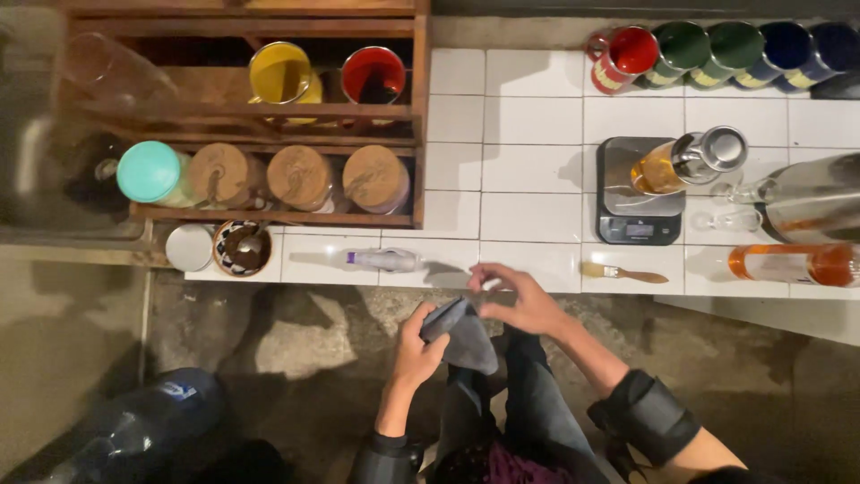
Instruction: The person pours hot water from a kettle into a metal cup on a scale, then cleans the tiled counter. They use a spray bottle to apply cleaner, scrub the surface with a brush, and wipe it dry with a cloth. The person also moves a bottle and a small glass container during the process.
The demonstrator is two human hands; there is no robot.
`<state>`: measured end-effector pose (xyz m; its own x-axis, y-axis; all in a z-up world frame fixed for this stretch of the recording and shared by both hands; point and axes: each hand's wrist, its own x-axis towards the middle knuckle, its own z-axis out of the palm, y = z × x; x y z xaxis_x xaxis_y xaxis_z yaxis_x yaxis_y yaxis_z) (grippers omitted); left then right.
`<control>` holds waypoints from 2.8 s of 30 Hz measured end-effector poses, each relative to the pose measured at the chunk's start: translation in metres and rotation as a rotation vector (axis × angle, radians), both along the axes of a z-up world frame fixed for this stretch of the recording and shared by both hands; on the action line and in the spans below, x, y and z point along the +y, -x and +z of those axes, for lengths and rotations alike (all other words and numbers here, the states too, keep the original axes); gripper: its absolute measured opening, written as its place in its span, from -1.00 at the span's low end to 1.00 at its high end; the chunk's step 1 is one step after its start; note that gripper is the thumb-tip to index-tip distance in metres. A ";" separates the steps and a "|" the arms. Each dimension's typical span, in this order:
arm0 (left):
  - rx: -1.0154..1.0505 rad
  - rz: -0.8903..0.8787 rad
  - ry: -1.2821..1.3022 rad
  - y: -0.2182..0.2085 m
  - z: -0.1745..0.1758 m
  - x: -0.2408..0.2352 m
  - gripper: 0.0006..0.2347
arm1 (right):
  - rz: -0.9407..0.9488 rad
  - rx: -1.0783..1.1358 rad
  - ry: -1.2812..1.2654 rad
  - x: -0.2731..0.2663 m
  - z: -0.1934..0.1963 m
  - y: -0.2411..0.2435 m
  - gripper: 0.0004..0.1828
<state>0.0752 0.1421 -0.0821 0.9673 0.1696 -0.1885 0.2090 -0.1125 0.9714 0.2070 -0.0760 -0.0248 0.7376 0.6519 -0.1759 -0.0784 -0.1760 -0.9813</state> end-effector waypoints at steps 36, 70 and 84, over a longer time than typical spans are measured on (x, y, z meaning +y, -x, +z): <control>-0.026 -0.142 -0.915 -0.153 -0.026 -0.077 -0.48 | -0.508 -0.547 0.883 -0.015 -0.092 -0.188 0.03; -0.124 -0.017 -0.913 -0.157 -0.029 -0.072 -0.50 | -0.192 -0.702 0.793 0.014 -0.099 -0.182 -0.13; -0.140 0.002 -0.872 -0.151 -0.036 -0.067 -0.51 | -0.193 -0.884 0.800 0.084 -0.127 -0.318 -0.24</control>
